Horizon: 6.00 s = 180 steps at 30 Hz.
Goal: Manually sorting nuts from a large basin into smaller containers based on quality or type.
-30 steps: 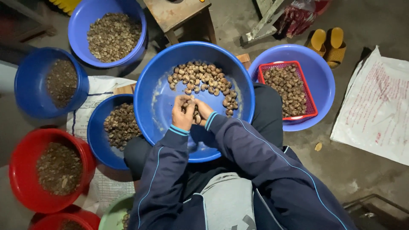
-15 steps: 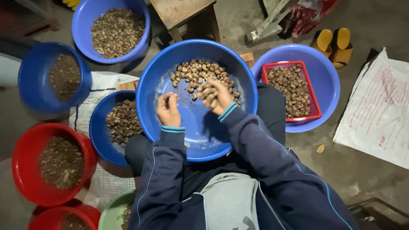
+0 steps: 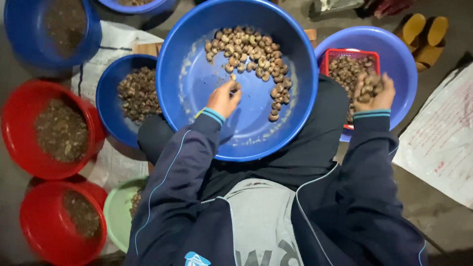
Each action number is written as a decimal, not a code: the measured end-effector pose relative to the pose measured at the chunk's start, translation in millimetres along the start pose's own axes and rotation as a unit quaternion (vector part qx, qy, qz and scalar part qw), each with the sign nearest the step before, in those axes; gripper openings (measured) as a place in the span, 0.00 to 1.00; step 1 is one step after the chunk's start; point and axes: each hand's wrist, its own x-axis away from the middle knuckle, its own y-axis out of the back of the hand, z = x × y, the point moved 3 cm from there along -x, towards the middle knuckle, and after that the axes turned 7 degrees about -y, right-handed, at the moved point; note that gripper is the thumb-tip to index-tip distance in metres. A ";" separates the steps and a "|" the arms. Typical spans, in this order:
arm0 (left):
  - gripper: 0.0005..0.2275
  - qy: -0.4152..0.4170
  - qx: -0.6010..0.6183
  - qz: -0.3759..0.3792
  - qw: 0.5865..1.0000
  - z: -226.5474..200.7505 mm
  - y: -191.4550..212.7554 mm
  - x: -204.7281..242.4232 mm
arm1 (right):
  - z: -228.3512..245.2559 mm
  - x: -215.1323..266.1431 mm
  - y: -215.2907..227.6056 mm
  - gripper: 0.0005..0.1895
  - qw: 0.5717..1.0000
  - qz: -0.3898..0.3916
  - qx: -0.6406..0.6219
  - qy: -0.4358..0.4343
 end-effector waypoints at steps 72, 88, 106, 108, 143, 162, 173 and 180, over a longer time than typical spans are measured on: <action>0.11 0.156 0.379 -0.071 0.909 64.8 -16.2 -53.5 | -251.0 0.1 -166.5 0.17 0.391 0.135 0.880 0.232; 0.09 0.133 0.564 -0.132 0.804 36.0 21.1 -42.8 | -260.3 -36.1 -155.9 0.22 0.597 0.146 0.778 0.133; 0.13 0.096 0.103 0.014 0.990 22.6 -45.8 -64.7 | -232.7 -8.8 -159.7 0.19 0.458 0.070 0.877 0.126; 0.15 0.072 0.011 0.048 0.996 6.8 -37.7 -57.4 | -235.4 -5.7 -162.6 0.15 0.431 0.090 0.883 0.162; 0.14 0.050 -0.089 -0.026 0.995 16.6 15.1 -73.6 | -172.8 -3.7 -177.2 0.14 0.929 0.102 0.356 0.015; 0.18 0.138 -0.081 0.045 0.986 73.0 18.1 -61.3 | -283.6 -74.8 -169.6 0.14 0.393 0.129 0.889 0.196; 0.14 0.131 0.570 -0.075 0.808 36.3 50.1 -55.2 | -281.4 -55.8 -174.2 0.15 0.372 0.155 0.871 0.282; 0.17 0.151 0.623 -0.100 0.761 38.2 59.2 -62.2 | -258.5 -39.7 -183.4 0.12 0.590 0.117 0.785 0.149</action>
